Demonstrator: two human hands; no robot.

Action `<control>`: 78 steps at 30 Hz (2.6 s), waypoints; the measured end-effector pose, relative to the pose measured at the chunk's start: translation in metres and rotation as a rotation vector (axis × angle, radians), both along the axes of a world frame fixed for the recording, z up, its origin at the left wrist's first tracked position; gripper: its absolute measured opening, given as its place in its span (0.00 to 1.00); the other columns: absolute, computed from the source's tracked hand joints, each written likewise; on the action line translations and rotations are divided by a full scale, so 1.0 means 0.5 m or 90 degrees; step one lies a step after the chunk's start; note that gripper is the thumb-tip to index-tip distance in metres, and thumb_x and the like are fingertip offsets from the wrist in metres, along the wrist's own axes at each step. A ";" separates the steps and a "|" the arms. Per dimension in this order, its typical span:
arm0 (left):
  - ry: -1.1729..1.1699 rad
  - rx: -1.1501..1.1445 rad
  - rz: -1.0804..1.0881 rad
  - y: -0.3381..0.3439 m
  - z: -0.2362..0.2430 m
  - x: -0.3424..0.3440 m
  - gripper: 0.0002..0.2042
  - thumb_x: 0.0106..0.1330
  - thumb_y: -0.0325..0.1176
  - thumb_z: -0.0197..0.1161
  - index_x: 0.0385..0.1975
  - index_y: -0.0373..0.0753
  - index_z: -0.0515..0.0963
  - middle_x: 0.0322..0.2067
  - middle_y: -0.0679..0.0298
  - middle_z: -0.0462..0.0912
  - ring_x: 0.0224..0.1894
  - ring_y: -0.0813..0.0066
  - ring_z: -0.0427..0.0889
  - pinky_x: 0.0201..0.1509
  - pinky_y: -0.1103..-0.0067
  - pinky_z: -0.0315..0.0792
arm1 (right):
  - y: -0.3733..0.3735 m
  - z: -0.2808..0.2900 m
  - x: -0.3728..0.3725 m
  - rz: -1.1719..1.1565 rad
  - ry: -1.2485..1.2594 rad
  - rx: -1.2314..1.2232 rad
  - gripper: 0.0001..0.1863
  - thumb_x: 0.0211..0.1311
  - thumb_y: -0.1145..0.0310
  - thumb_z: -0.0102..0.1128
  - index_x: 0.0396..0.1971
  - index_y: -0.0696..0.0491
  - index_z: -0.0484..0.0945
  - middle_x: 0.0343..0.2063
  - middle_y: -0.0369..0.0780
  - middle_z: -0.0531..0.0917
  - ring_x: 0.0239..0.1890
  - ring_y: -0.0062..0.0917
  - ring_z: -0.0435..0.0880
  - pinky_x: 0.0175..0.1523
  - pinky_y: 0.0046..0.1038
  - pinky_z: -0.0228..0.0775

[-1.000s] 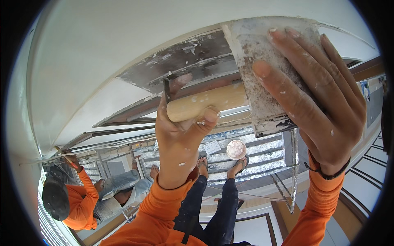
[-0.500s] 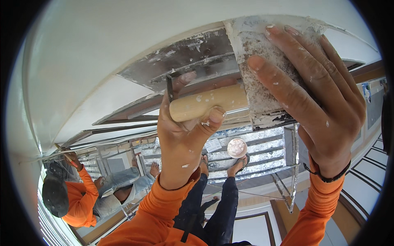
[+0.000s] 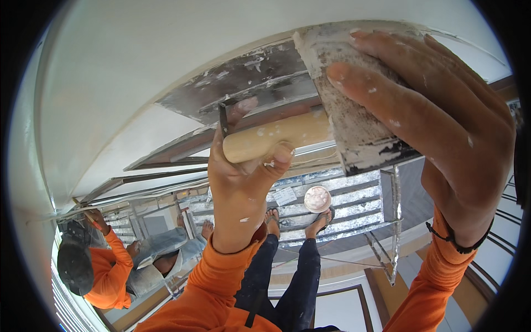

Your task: The person applies white plaster to a ceiling using a trowel and a hawk. They repeatedly scoop plaster from a container onto the hawk and spread it onto the ceiling surface, smoothing it out. Another worker is visible in the background performing similar tasks.

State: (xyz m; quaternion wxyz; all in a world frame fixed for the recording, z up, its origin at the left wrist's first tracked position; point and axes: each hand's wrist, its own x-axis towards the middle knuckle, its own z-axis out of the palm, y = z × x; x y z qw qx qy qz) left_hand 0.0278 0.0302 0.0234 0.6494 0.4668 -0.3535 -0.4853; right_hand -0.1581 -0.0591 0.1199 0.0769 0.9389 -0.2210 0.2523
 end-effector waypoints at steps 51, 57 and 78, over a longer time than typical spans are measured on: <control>0.005 -0.006 0.031 -0.005 -0.016 -0.013 0.31 0.52 0.31 0.71 0.52 0.26 0.63 0.54 0.47 0.68 0.53 0.50 0.74 0.54 0.61 0.72 | -0.030 -0.031 -0.109 -0.028 0.079 -0.064 0.18 0.51 0.67 0.58 0.45 0.43 0.81 0.43 0.42 0.83 0.46 0.36 0.82 0.55 0.40 0.73; -0.047 -0.007 0.002 -0.006 -0.016 -0.011 0.30 0.55 0.35 0.69 0.52 0.24 0.64 0.59 0.51 0.61 0.59 0.44 0.67 0.58 0.47 0.65 | 0.009 -0.056 -0.123 -0.114 0.108 -0.083 0.20 0.45 0.63 0.65 0.43 0.38 0.81 0.42 0.40 0.83 0.46 0.35 0.82 0.55 0.40 0.73; -0.033 0.004 0.016 -0.011 -0.012 -0.018 0.40 0.52 0.38 0.72 0.59 0.27 0.55 0.53 0.37 0.69 0.57 0.49 0.71 0.60 0.57 0.66 | -0.036 -0.032 -0.127 -0.033 0.114 -0.117 0.21 0.46 0.68 0.63 0.45 0.50 0.80 0.43 0.48 0.81 0.47 0.38 0.82 0.54 0.38 0.74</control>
